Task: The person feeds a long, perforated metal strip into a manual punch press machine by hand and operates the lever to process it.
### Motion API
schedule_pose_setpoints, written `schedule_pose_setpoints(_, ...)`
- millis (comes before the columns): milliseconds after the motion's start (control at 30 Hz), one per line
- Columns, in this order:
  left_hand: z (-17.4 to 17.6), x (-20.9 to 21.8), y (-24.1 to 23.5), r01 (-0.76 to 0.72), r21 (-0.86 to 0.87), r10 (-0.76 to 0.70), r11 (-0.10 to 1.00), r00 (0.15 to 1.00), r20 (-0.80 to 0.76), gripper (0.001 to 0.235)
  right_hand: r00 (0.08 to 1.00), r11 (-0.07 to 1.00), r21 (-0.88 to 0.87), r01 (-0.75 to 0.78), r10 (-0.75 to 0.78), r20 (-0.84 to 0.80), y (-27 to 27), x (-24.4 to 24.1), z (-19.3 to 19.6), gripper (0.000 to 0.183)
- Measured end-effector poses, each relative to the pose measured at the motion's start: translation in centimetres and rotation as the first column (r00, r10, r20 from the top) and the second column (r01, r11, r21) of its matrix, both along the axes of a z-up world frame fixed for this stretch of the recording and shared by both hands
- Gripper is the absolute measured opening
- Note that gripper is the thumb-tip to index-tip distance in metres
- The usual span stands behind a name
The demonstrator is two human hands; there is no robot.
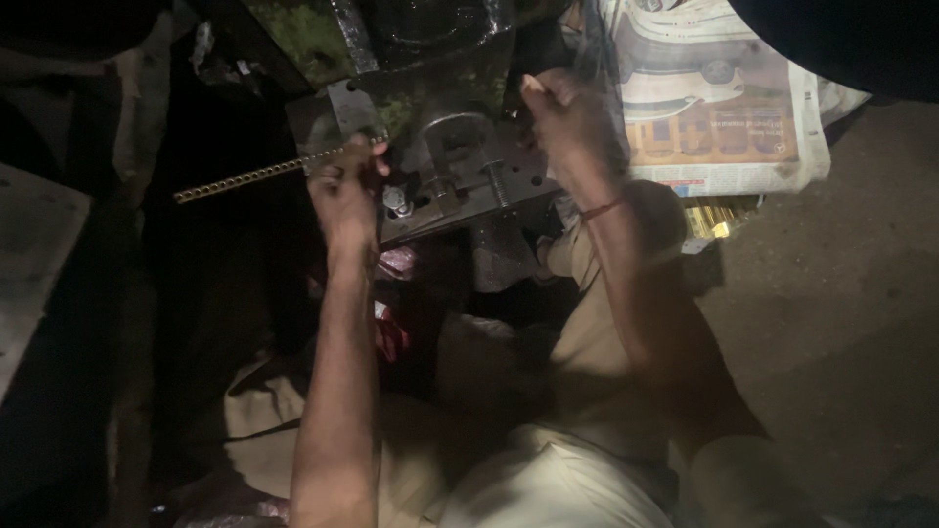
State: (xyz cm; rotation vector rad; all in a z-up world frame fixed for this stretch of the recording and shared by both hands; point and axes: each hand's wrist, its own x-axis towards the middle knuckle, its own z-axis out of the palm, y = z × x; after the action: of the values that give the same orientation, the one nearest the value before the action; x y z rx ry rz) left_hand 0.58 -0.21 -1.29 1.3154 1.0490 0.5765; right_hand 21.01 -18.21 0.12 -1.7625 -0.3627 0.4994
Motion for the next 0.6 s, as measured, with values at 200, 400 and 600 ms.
schedule_pose_setpoints(200,2.6,0.3,-0.7,0.077,0.028,-0.074,0.997,0.993,-0.09,0.033,0.992,0.967,0.254,0.014,0.019,-0.126,0.5,0.5,-1.8,0.016)
schedule_pose_setpoints(400,4.7,0.5,-1.6,0.093,-0.014,-0.094,0.996,0.992,-0.085,0.034,0.998,0.986,0.16,-0.037,0.045,-0.044,0.2,1.6,-3.5,0.011)
schedule_pose_setpoints(600,3.4,0.4,-1.3,0.095,0.017,-0.092,0.995,0.988,-0.126,0.027,0.995,0.975,0.214,-0.065,0.078,-0.054,0.5,1.2,-2.4,0.011)
